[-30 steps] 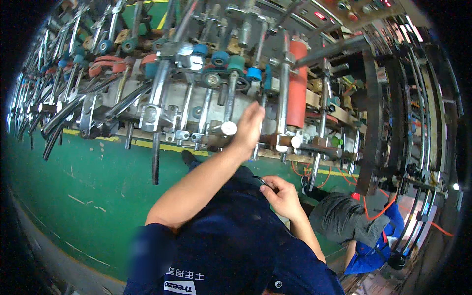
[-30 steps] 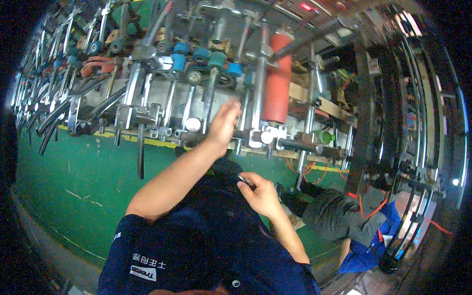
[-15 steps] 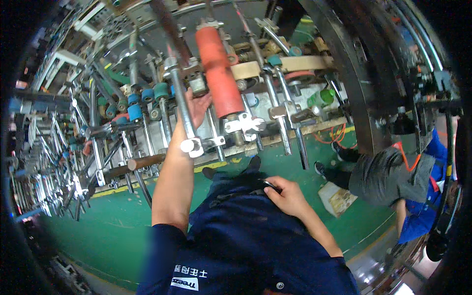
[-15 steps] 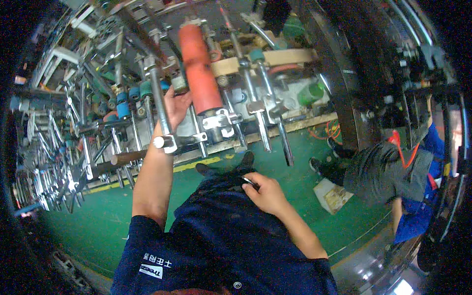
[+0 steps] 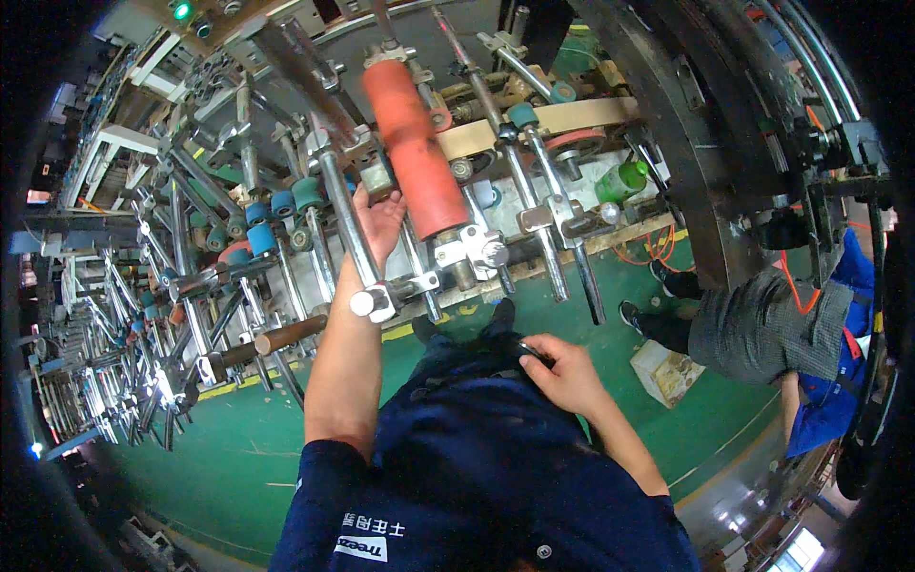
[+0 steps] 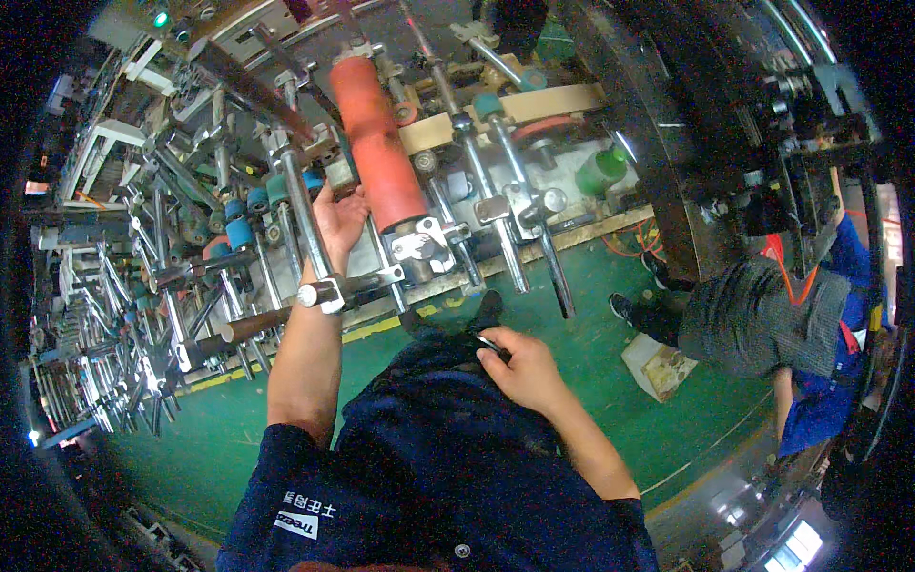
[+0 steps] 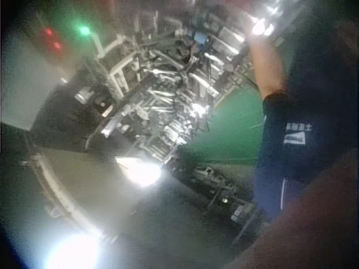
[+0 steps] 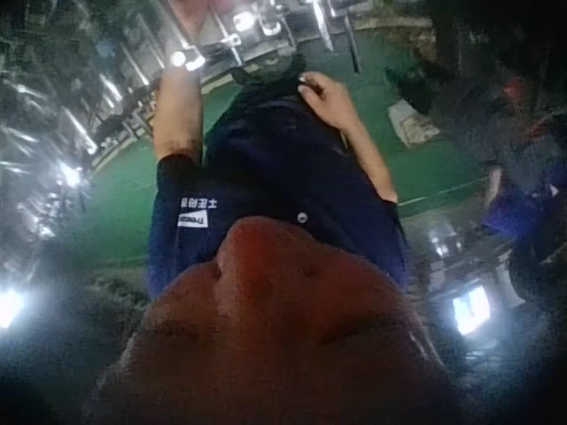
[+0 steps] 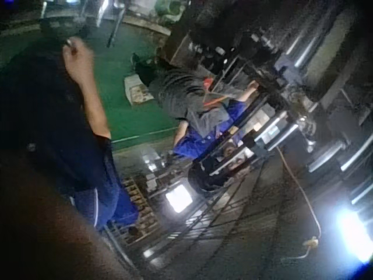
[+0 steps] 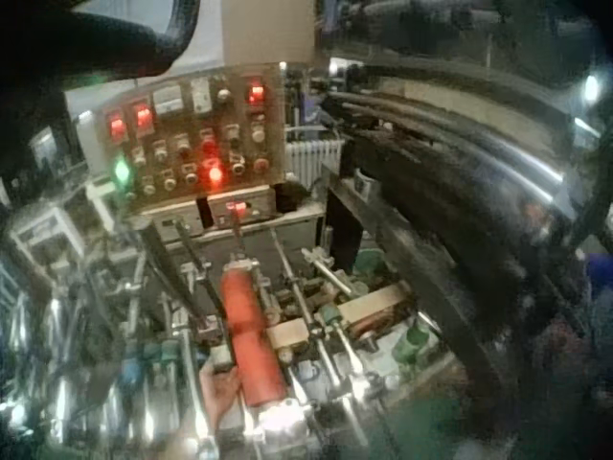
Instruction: The person assembles metal parts on a machine using a wrench. They repeatedly tighten bolts on various metal rods and components, adjusting and securing them in place.
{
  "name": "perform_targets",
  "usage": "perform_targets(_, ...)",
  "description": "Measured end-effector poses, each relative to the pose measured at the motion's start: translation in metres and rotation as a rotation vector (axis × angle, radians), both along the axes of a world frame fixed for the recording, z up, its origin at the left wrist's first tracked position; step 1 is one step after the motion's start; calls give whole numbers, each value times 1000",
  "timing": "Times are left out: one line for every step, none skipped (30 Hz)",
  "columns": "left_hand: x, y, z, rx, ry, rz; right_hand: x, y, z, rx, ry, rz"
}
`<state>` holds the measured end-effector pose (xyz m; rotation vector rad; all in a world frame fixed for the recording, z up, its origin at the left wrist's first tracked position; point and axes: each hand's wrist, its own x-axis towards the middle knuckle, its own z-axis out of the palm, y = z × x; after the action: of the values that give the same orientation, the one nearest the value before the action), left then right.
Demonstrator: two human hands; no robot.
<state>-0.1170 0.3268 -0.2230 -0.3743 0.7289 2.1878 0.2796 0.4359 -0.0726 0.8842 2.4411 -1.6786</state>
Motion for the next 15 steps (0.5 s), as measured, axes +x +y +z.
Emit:
perform_targets(6,9,1,-33,-8,58,-2,-5,1,-11,-13,-11)
perform_targets(10,19,3,-79,-36,108,-4,-11,3,-22,-27,-19)
perform_targets(10,24,3,-127,-63,161,-4,-17,4,-35,-38,-24)
perform_targets(3,11,-15,-85,-45,122,-7,-22,5,-36,-41,-13)
perform_targets(-5,0,-39,-63,-86,112,-10,-27,3,-23,-17,-9)
perform_targets(-2,4,-43,-35,-31,128,-10,-32,-2,-6,-3,-21)
perform_targets(6,10,-38,-12,21,152,-13,-36,-1,9,10,-25)
perform_targets(15,17,-17,75,-46,175,-22,-40,10,25,-63,-32)
perform_targets(17,15,-7,-56,-66,180,-29,-43,12,29,-50,9)
perform_targets(26,10,10,-109,-54,135,-36,-47,13,32,-36,37)
perform_targets(29,5,29,-157,-32,88,-45,-51,13,38,-12,64)
perform_targets(42,-7,42,-79,4,63,-55,-56,17,7,21,98)
perform_targets(62,-22,88,-202,11,44,-64,-60,20,23,56,151)
perform_targets(80,-39,89,-234,93,-2,-73,-64,24,41,100,194)
perform_targets(96,-58,88,-264,170,-43,-84,-69,29,61,140,242)
